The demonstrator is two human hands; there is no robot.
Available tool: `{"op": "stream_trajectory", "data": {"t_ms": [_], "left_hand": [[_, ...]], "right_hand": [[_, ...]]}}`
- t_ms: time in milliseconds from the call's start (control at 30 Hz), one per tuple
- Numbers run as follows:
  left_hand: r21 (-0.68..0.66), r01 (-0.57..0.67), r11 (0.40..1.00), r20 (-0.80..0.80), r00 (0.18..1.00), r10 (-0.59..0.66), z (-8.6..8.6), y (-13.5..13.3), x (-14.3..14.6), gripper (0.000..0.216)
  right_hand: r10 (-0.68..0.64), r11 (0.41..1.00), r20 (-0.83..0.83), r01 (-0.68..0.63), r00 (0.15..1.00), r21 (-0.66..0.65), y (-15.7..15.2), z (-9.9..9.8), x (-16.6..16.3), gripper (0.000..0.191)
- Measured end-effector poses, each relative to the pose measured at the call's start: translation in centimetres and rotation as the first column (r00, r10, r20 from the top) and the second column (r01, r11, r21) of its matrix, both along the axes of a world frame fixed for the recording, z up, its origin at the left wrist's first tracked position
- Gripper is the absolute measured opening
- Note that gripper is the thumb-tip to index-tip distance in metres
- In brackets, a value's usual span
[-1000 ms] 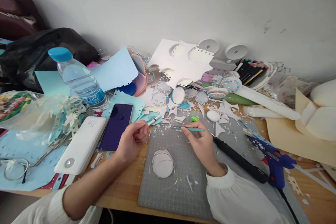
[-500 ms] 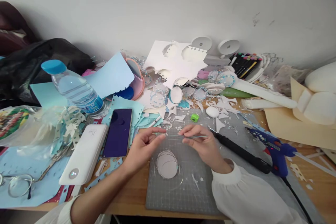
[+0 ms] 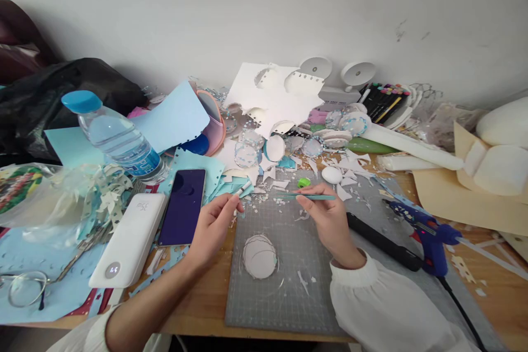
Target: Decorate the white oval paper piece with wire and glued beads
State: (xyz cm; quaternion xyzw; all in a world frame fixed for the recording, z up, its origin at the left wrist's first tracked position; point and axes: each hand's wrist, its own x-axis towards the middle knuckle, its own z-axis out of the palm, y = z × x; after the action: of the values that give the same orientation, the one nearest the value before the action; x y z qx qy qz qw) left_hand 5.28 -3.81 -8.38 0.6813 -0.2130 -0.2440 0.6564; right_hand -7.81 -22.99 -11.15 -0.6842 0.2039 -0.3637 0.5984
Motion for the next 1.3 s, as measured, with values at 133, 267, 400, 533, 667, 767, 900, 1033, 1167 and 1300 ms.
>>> {"op": "stream_trajectory", "data": {"t_ms": [133,267,400,533,667,767,900,1033,1167,1300], "left_hand": [[0.036,-0.029,0.999,0.038,0.999,0.028,-0.5,-0.2,0.0,0.024],[-0.013,-0.073,0.997,0.028,0.997,0.074,-0.6,-0.3,-0.1,0.014],[-0.042,-0.116,0.992,0.027,0.993,0.118,-0.1,-0.2,0.1,0.023],[-0.064,-0.146,0.987,0.000,0.989,0.146,0.1,-0.1,0.5,0.035],[-0.063,-0.147,0.987,-0.087,0.986,0.142,0.0,-0.1,0.6,0.033],[-0.059,-0.146,0.988,-0.103,0.985,0.139,0.0,-0.1,0.6,0.031],[-0.052,-0.137,0.989,-0.100,0.986,0.131,-0.1,-0.1,0.7,0.030],[-0.044,-0.120,0.992,-0.068,0.991,0.117,-0.3,-0.1,0.7,0.032],[-0.048,-0.095,0.994,-0.039,0.995,0.093,-0.3,0.0,0.6,0.030],[-0.052,-0.073,0.996,-0.020,0.997,0.072,-0.2,0.1,0.5,0.027]], "right_hand": [[0.061,0.996,-0.048,-0.064,0.997,-0.058,0.8,0.3,0.1,0.014],[0.170,0.978,-0.123,-0.183,0.978,-0.104,2.5,-0.1,0.4,0.011],[0.246,0.959,-0.137,-0.261,0.960,-0.110,3.7,-0.6,0.9,0.011],[0.269,0.949,-0.147,-0.288,0.952,-0.130,4.2,-1.1,1.3,0.010],[0.265,0.938,-0.170,-0.295,0.949,-0.183,4.3,-1.4,1.5,0.009],[0.220,0.926,-0.229,-0.277,0.948,-0.257,4.3,-1.3,1.5,0.005],[0.170,0.935,-0.269,-0.242,0.948,-0.261,4.2,-1.1,1.3,0.004],[0.147,0.975,-0.253,-0.183,0.956,-0.124,3.8,-0.7,1.2,0.010],[0.130,0.986,-0.201,-0.148,0.971,-0.076,3.6,-0.4,1.1,0.012],[0.153,0.969,-0.224,-0.191,0.962,-0.158,3.5,-0.3,0.9,0.008]]}}
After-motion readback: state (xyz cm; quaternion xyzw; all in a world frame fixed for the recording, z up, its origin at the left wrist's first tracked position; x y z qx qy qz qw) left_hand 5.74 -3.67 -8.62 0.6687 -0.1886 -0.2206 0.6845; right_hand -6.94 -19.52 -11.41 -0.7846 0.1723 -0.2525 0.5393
